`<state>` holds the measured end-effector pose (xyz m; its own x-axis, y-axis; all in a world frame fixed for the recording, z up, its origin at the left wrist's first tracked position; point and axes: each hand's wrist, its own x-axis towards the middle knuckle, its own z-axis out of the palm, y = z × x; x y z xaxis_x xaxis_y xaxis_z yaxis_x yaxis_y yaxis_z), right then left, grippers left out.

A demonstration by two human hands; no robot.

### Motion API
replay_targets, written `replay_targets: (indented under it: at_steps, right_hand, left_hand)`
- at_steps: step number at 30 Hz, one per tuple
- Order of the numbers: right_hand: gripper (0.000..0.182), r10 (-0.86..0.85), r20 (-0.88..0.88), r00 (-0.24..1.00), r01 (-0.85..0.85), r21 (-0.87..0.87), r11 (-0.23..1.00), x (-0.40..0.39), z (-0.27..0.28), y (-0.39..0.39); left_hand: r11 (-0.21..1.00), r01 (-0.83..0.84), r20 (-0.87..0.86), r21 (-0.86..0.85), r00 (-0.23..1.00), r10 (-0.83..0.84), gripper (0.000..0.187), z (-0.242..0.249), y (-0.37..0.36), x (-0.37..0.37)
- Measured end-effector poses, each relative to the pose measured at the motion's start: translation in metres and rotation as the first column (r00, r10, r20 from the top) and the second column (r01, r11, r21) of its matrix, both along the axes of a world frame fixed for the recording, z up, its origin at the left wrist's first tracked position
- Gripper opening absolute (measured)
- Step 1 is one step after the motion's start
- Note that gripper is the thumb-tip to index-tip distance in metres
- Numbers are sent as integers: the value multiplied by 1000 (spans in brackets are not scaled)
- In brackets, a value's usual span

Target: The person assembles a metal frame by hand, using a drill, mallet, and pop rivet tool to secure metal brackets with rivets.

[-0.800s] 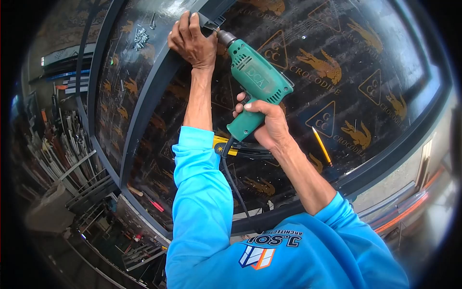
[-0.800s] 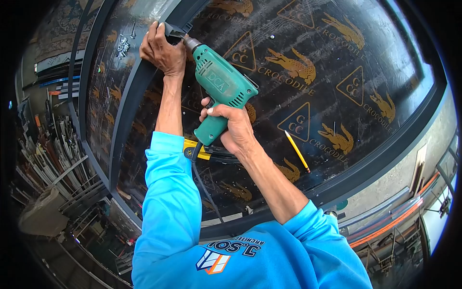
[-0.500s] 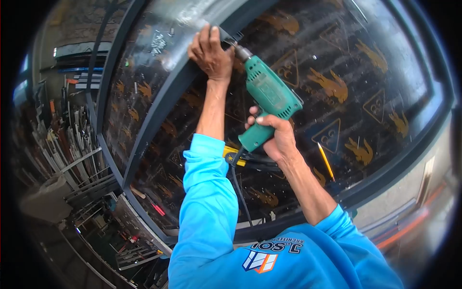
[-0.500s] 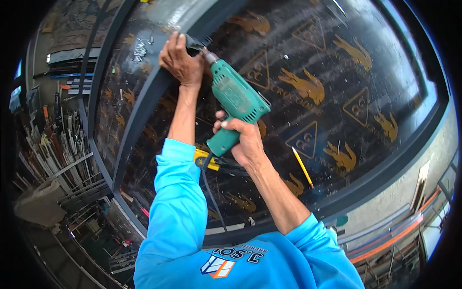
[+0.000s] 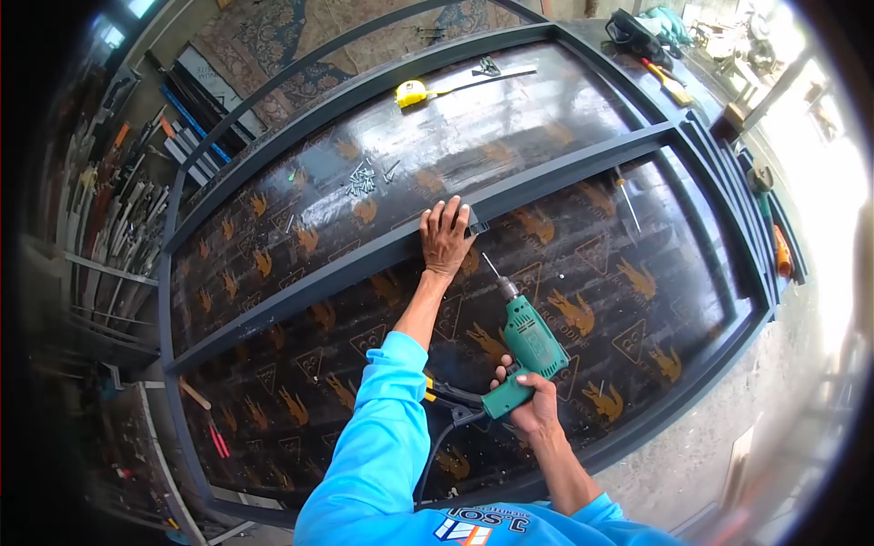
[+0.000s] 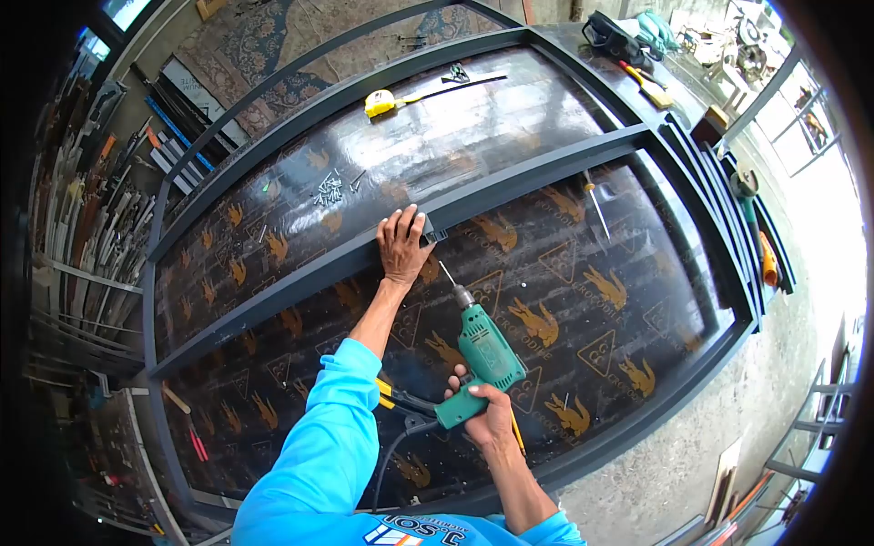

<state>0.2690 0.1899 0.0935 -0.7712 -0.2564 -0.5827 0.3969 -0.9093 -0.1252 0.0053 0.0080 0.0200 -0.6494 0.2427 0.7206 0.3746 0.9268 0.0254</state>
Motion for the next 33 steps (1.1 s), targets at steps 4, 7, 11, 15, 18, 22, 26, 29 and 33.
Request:
replay_targets:
  at_steps: [4, 7, 11, 15, 18, 22, 26, 29, 33]
  right_hand:
    - [55, 7, 110, 994, -10, 27, 1000, 53, 23, 45]
    - [54, 28, -12, 1000, -28, 19, 999, 85, 31, 70]
    - [54, 52, -33, 998, -52, 21, 998, 99, 32, 77]
    - [52, 115, -50, 992, -115, 6, 993, 90, 24, 63]
    - [48, 104, -126, 987, -93, 93, 991, 63, 25, 35]
    - [45, 54, -182, 982, -29, 141, 990, 17, 8, -11]
    - [42, -96, -156, 983, 109, 80, 991, -25, 2, -46]
    - [43, -141, -113, 984, 152, 95, 984, -39, -9, -53]
    - [46, -165, -113, 980, 178, 124, 976, -46, -17, -55]
  left_hand:
    - [976, 22, 169, 215, 984, -59, 74, 30, 1, 43]
    - [892, -149, 344, 426, 939, -7, 67, 46, -31, 107]
    - [585, -689, 731, 427, 644, 225, 63, 66, -91, 242]
    - [535, -798, 760, 278, 523, 386, 66, 14, -186, 370]
    - [526, -812, 769, 254, 500, 399, 78, 26, -216, 391]
    - [654, -756, 523, 38, 572, 632, 87, 59, -182, 318]
    - [964, -231, 407, 134, 899, 159, 80, 77, -108, 162]
    - [1000, -19, 343, 9, 939, 15, 87, 71, -53, 62]
    - [994, -86, 756, -70, 645, 109, 81, 92, -15, -1]
